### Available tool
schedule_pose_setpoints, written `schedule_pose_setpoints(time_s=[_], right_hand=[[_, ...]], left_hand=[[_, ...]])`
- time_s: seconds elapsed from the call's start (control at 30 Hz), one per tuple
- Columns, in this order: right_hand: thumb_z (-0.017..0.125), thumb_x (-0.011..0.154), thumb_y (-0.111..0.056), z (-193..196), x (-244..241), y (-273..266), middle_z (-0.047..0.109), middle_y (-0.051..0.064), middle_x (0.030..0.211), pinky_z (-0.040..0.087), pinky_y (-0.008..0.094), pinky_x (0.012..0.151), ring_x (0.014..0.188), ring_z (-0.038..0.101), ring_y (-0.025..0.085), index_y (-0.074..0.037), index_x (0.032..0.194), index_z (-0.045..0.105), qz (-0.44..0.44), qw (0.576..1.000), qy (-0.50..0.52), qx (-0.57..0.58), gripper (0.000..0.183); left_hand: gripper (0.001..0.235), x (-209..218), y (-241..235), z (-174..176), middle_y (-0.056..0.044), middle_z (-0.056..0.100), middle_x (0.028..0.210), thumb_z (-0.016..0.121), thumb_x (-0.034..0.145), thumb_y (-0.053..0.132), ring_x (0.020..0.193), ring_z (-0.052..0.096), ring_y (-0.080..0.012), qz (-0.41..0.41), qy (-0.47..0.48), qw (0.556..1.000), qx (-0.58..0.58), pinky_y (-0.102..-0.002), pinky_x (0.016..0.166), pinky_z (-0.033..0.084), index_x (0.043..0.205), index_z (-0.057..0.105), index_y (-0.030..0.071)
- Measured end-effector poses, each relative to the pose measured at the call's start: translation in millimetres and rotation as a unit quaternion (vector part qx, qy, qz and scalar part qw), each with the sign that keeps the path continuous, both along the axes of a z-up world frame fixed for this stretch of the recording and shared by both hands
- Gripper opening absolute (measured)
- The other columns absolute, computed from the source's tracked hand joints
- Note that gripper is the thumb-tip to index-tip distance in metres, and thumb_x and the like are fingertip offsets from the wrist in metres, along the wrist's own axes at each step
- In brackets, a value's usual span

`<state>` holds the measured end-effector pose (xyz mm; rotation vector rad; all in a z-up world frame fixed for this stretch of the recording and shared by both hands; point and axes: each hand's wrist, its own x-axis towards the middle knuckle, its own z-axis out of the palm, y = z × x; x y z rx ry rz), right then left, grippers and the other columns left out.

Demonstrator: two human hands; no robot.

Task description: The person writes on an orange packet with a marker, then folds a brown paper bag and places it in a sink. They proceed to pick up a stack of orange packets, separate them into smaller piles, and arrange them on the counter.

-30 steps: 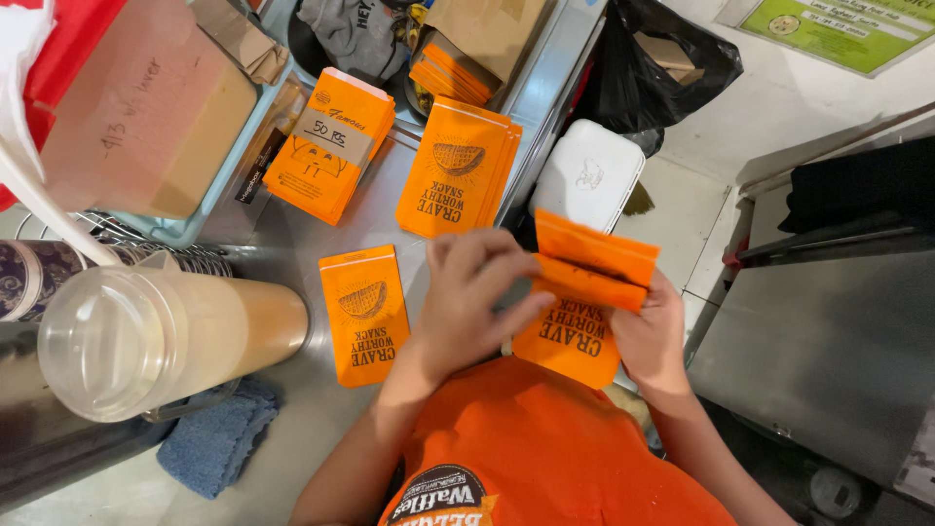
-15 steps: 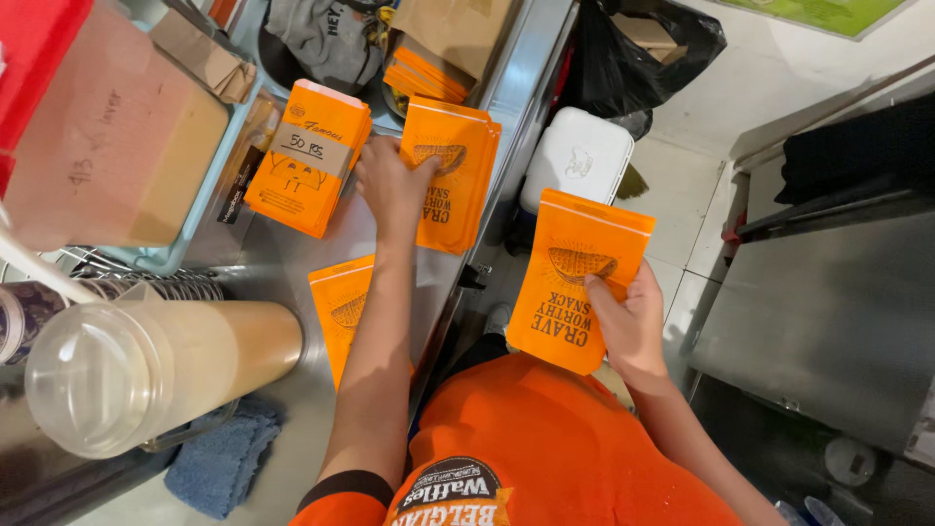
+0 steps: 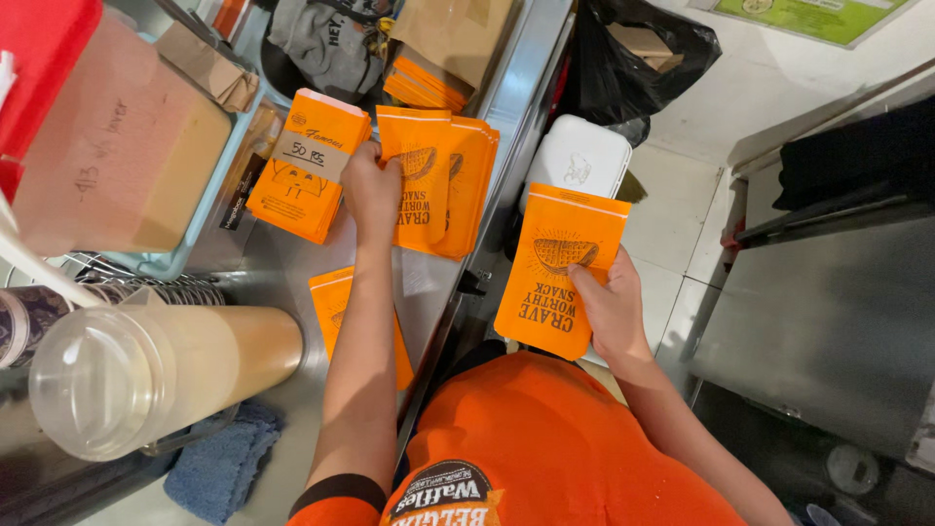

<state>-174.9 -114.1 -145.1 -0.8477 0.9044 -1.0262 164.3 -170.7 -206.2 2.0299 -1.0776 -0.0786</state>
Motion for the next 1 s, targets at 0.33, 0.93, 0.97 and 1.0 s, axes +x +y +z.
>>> schedule_pose_setpoints(time_s=[0.33,0.93,0.97,1.0], right_hand=[[0.049,0.097,0.006,-5,17,-16,0.06,0.009,0.129,0.052,0.034,0.101,0.117,0.062,0.017,-0.003,0.139,0.045,-0.021,0.998,-0.044,-0.032,0.044],[0.052,0.099,0.007,-10,19,-16,0.064,0.011,0.125,0.054,0.033,0.097,0.113,0.065,0.018,-0.001,0.133,0.045,-0.044,0.998,-0.005,-0.046,0.036],[0.052,0.099,0.007,-10,18,-15,0.064,0.011,0.125,0.055,0.033,0.097,0.113,0.065,0.018,0.0,0.133,0.045,-0.043,0.998,-0.013,-0.046,0.035],[0.051,0.099,0.007,-10,18,-14,0.064,0.011,0.125,0.055,0.033,0.097,0.113,0.065,0.018,0.0,0.132,0.045,-0.042,0.998,-0.021,-0.047,0.034]], left_hand=[[0.038,-47,37,74,-0.008,0.075,0.113,0.073,0.091,0.013,0.1,0.071,-0.0164,-0.258,0.536,0.801,-0.07,-0.032,0.09,0.055,0.126,0.066,0.001],[0.062,-34,15,2,-0.018,0.063,0.115,0.092,0.07,0.039,0.106,0.06,-0.0383,0.022,-0.039,0.992,0.119,-0.051,0.087,0.045,0.113,0.064,0.004],[0.057,-29,15,-1,-0.018,0.065,0.113,0.092,0.071,0.034,0.105,0.062,-0.0368,0.025,0.007,0.995,0.095,-0.048,0.086,0.048,0.11,0.064,0.003],[0.048,-22,14,-3,-0.016,0.069,0.107,0.09,0.074,0.03,0.099,0.066,-0.0341,0.012,0.055,0.995,0.08,-0.045,0.084,0.051,0.107,0.066,0.003]])
